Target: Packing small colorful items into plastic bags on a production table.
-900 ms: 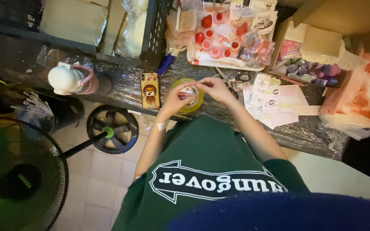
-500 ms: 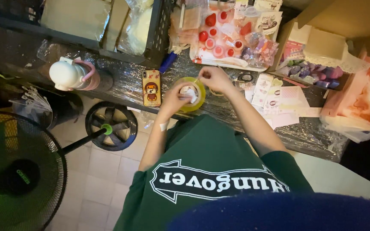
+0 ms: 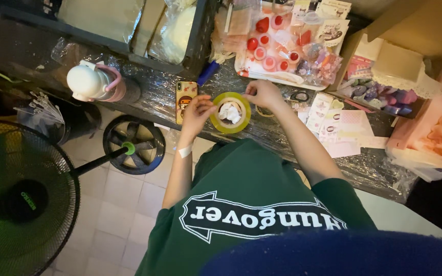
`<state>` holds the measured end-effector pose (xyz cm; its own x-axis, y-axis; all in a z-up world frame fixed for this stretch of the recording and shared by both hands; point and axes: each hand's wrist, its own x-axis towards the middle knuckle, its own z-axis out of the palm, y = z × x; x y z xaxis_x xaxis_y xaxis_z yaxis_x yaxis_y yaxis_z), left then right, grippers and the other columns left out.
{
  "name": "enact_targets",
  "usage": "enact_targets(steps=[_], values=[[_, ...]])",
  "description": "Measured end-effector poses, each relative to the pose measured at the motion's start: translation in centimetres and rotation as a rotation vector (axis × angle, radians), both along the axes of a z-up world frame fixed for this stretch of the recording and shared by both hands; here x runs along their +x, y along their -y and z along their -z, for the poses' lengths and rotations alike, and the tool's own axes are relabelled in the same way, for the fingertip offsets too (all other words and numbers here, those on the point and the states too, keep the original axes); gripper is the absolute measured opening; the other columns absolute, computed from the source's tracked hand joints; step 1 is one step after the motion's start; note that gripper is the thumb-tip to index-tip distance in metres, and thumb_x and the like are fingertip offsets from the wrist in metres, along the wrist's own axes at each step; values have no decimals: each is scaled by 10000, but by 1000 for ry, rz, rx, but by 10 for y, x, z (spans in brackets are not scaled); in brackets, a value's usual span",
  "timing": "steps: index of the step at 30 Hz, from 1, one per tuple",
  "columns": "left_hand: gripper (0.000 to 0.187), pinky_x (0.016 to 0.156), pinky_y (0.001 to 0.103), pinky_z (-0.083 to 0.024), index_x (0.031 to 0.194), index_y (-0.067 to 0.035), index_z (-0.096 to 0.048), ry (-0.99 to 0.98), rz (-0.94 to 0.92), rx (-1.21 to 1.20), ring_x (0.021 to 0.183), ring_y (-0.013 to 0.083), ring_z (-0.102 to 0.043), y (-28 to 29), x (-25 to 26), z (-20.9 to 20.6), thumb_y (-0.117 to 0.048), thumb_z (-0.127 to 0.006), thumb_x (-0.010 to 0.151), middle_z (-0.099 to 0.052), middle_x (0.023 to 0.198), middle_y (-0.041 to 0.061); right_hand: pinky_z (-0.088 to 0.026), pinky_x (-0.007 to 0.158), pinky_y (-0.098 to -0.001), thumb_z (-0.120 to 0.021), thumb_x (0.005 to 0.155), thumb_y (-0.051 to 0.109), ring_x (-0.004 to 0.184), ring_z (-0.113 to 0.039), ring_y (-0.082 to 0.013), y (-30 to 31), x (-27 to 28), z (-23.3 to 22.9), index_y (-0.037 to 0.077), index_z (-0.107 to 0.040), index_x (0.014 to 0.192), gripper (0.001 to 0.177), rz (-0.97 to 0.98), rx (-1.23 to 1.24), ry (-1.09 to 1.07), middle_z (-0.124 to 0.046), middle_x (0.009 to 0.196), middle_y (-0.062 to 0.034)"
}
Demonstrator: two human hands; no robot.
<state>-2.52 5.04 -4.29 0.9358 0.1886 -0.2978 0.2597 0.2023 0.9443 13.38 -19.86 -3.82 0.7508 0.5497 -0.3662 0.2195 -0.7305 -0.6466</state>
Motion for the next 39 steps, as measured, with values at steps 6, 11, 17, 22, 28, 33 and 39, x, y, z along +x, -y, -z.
enact_targets(steps=[6,11,17,22,28,33,39], values=[[423,901,252,-547,1277,-48,-594,2,27,5,1001,120,-662,2,4,-1,22,-766,896,-651,1096,40,-530,661,-355,-822,824,365,696,-679,-201,3,2,6,101,-726,851,283,50,66,9,-712,766,-55],[415,911,254,-549,1278,-46,-599,-12,39,22,1020,123,-663,0,7,-17,20,-760,901,-645,1098,39,-458,617,-282,-775,924,269,676,-568,-107,9,4,35,74,-674,901,221,121,352,-321,-648,759,1],[432,908,255,-548,1287,-50,-588,-16,48,21,1012,121,-661,2,5,-8,6,-765,896,-647,1101,37,-474,583,-235,-735,902,190,643,-595,-62,2,5,14,69,-627,913,163,70,445,-531,-667,770,28],[434,901,264,-552,1284,-44,-592,-10,48,15,998,123,-657,1,2,-5,-3,-771,890,-649,1105,38,-470,603,-233,-761,904,214,671,-597,-67,-1,4,24,63,-656,928,186,77,454,-459,-679,791,12],[433,917,255,-552,1285,-44,-596,-23,37,31,1014,119,-661,-1,1,-9,-5,-773,892,-652,1094,42,-503,638,-295,-783,883,315,708,-611,-130,3,4,22,83,-723,961,252,28,281,-155,-673,880,-10],[430,897,250,-550,1283,-43,-608,-9,24,39,991,118,-660,1,0,0,8,-775,890,-651,1086,36,-538,714,-299,-759,886,343,750,-661,-121,6,6,42,92,-741,942,257,-9,190,-233,-744,854,-25],[419,902,247,-555,1282,-46,-605,-17,45,18,1003,119,-669,3,2,-11,4,-765,898,-653,1091,35,-562,745,-301,-790,869,295,767,-689,-127,7,2,38,59,-728,905,246,44,175,-219,-750,848,-47]])
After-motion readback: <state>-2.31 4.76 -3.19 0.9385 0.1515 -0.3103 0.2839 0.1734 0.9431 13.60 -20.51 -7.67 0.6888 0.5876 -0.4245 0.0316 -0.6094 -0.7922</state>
